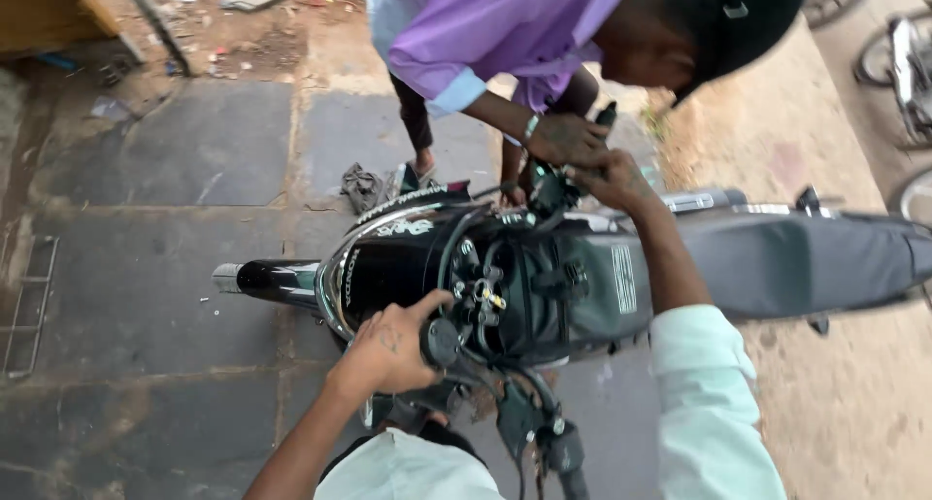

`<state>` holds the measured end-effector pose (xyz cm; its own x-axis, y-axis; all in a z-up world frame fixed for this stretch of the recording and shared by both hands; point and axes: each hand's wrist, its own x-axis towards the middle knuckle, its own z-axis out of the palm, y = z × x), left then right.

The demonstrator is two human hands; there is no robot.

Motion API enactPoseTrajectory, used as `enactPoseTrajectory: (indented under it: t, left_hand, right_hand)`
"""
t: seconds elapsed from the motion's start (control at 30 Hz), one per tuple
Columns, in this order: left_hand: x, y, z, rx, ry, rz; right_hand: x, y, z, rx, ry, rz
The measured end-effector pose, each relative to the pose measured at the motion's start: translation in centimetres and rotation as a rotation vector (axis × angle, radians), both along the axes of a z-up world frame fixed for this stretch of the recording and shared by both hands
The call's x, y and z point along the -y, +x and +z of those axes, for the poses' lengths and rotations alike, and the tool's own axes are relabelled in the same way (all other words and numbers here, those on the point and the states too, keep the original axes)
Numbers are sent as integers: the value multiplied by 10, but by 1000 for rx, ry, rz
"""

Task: The recorder disassembles and services the front brake master cylinder and reservoir on a motorcycle.

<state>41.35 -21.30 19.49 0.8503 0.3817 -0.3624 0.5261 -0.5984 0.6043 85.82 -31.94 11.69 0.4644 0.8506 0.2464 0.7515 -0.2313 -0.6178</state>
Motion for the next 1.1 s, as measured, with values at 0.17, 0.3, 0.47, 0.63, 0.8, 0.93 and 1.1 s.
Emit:
enactPoseTrajectory:
  t: [0.17,0.3,0.47,0.63,0.8,0.93,1.1]
  left_hand:
    - [1,2,-10,-50,39,25]
    - [-8,5,1,-74,11,-36]
    - [-49,17,4,-107,-153,-235]
    - [-84,30,-4,10,-378,-512]
    - [-99,34,-15,-61,-541,-598]
    - [-108,33,-30,-69,-634,-651]
    - [-108,32,-27,-82,-613,-639]
  right_hand:
    - [-16,12,15,53,-115,195]
    - [-15,11,24,-35,-149,137]
    - [-9,1,18,-50,-181,-41]
    - [-4,-21,15,-312,-180,-281]
    - [-2,-31,-15,-366,53,-290]
    - [-2,-40,-10,-484,79,-327]
    - [-6,-47,-8,-498,40,-522]
